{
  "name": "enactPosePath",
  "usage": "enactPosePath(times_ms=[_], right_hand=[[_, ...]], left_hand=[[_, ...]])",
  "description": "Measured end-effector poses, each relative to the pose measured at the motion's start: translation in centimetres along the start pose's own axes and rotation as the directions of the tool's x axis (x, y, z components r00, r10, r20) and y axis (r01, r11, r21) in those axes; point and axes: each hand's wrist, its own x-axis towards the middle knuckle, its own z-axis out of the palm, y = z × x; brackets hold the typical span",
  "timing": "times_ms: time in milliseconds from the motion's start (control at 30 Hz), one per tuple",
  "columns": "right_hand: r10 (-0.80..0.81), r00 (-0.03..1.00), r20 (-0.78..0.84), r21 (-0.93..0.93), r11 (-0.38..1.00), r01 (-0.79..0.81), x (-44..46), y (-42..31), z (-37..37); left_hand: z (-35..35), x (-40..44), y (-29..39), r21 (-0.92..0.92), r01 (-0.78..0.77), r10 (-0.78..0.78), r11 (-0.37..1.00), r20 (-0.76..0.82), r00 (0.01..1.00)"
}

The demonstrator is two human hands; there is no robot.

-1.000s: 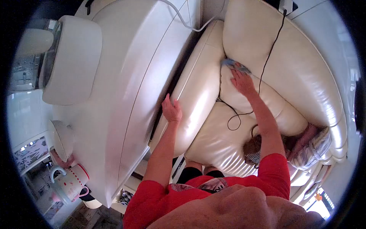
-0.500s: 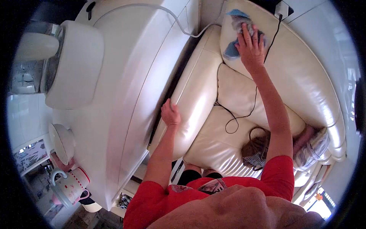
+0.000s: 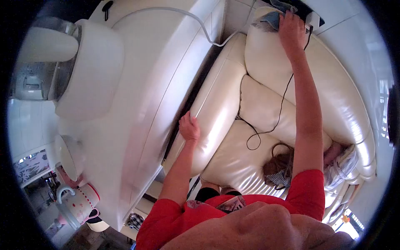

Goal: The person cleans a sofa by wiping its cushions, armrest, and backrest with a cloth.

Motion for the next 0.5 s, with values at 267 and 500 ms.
enactPosePath(times_ms=[267,500], right_hand=[[-0.065,0.997,0.036,-0.124,0.990,0.069,1.8,-2.4,1.1],[-0.072,0.991,0.117,0.076,0.995,0.063,2.9,-3.8,4.1]], left_hand=[[-0.3,-0.1,0.5,-0.014,-0.001,0.001,1.000,0.014,1.000],[-0.5,-0.1,0.9,0.000,0.008,-0.008,1.000,0.040,0.999]])
